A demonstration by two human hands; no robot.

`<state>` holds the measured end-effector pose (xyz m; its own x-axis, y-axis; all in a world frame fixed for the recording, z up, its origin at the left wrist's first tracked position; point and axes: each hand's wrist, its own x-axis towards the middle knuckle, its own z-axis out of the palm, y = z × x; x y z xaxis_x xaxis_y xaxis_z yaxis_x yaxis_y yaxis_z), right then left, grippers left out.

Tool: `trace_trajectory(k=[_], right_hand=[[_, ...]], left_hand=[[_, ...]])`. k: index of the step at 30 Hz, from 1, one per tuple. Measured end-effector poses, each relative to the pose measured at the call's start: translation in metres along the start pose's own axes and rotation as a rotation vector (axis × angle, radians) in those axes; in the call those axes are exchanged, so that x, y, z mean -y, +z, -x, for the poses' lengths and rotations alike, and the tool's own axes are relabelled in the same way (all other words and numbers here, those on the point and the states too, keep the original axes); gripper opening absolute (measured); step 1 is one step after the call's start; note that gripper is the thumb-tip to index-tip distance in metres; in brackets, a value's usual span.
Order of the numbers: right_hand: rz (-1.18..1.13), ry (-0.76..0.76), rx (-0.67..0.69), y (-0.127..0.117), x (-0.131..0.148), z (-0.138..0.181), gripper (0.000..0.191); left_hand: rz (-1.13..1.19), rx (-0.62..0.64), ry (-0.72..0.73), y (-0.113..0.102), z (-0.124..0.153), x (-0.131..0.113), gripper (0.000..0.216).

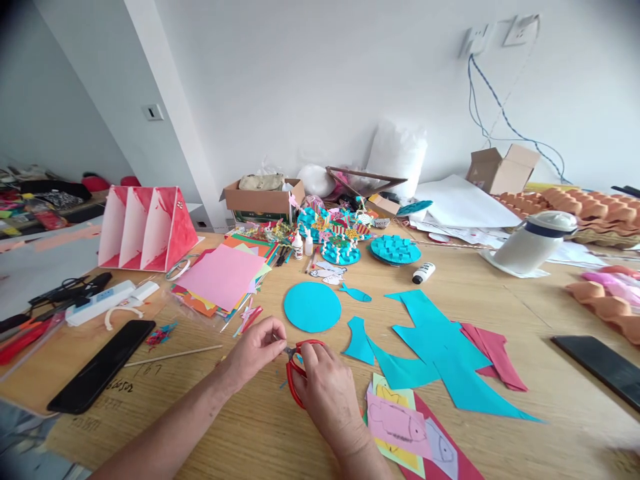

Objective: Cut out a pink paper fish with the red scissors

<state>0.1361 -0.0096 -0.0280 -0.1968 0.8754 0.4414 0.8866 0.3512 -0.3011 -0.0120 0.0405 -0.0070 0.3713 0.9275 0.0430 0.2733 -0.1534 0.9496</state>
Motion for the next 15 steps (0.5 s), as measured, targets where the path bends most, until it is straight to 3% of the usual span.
trace_trajectory(k=[3, 10, 15], right_hand=[[0.028, -0.001, 0.005, 0.000, 0.001, 0.000, 0.011], [-0.037, 0.096, -0.031, -0.002, -0.004, -0.001, 0.011], [-0.209, 0.237, -0.072, -0.003, -0.012, -0.001, 0.008]], left_hand=[[-0.061, -0.016, -0.001, -0.004, -0.003, 0.004, 0.004], [-0.113, -0.080, -0.043, -0.040, -0.007, 0.009, 0.007], [-0.266, 0.050, -0.019, -0.022, 0.008, 0.009, 0.006]])
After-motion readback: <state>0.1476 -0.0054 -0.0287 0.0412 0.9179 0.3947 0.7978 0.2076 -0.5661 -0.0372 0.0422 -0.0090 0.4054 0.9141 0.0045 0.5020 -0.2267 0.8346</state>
